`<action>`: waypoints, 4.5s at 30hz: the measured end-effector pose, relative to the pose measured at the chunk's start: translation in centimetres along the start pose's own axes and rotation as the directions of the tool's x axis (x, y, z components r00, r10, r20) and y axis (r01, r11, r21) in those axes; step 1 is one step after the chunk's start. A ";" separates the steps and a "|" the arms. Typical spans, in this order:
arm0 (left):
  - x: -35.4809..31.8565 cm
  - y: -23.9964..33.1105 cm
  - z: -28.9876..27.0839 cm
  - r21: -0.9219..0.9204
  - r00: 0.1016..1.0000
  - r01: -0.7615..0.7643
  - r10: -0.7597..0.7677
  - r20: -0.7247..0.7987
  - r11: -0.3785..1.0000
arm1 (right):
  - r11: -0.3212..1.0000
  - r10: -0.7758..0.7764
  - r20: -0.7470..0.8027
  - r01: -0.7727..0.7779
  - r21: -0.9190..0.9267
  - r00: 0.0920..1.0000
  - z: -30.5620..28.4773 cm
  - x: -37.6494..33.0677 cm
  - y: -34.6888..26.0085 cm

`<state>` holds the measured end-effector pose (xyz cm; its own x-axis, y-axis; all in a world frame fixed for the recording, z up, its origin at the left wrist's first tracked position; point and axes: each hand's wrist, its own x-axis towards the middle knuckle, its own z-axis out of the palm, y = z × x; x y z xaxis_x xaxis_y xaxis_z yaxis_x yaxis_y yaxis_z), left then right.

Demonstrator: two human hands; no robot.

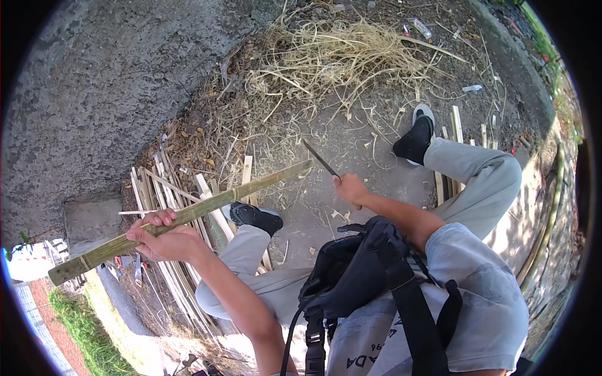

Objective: The person shaves a long piece of wood using a machete-like tool. They use the blade to peel away thin layers from different sides of the wood while holding it by hand and resting it on their knee.

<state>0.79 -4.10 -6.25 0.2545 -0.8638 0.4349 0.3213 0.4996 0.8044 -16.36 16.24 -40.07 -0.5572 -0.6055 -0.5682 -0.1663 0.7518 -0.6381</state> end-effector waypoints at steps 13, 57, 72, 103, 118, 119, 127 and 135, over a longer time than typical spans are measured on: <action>3.5 2.1 -4.8 -0.120 0.975 0.069 -0.093 -0.203 0.990 | 0.884 0.080 -0.162 0.005 0.467 0.984 -7.1 -0.1 -1.5; 1.7 1.0 -5.5 -0.345 0.675 0.379 -0.001 0.738 0.858 | 0.998 -0.001 0.411 0.023 -0.051 0.912 0.1 0.6 -1.9; 4.8 4.7 -8.4 -0.447 0.755 0.242 0.122 0.645 0.861 | 0.857 -0.121 0.216 0.212 -0.470 0.969 2.3 1.7 -0.4; 5.3 4.7 -8.3 -0.472 0.991 0.037 0.027 0.129 0.881 | 0.843 -0.184 -0.025 0.144 -0.518 0.983 -12.0 7.4 -5.9; 4.6 4.2 -7.0 -0.473 0.992 0.084 -0.026 0.127 0.877 | 0.793 -0.314 -0.279 0.089 -0.602 0.907 -19.8 13.5 -13.1; 4.8 4.3 -7.4 -0.473 0.993 0.072 -0.016 0.121 0.878 | 0.788 -0.348 -0.326 0.086 -0.610 0.879 -20.7 13.2 -14.9; 4.8 4.4 -7.5 -0.498 0.989 0.084 -0.013 0.145 0.863 | 0.959 -0.127 -0.197 0.069 -0.276 0.972 -26.7 11.5 -17.5; 4.3 3.1 -7.3 -0.509 0.907 0.245 -0.008 0.422 0.825 | 0.990 0.108 0.505 -0.049 -0.129 0.857 -19.6 2.4 -5.0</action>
<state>9.54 -5.76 -4.87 -0.1568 -0.8147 0.5583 0.7920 0.2340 0.5639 -32.83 16.08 -28.05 -0.0847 -0.5688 -0.8181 -0.2425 0.8081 -0.5368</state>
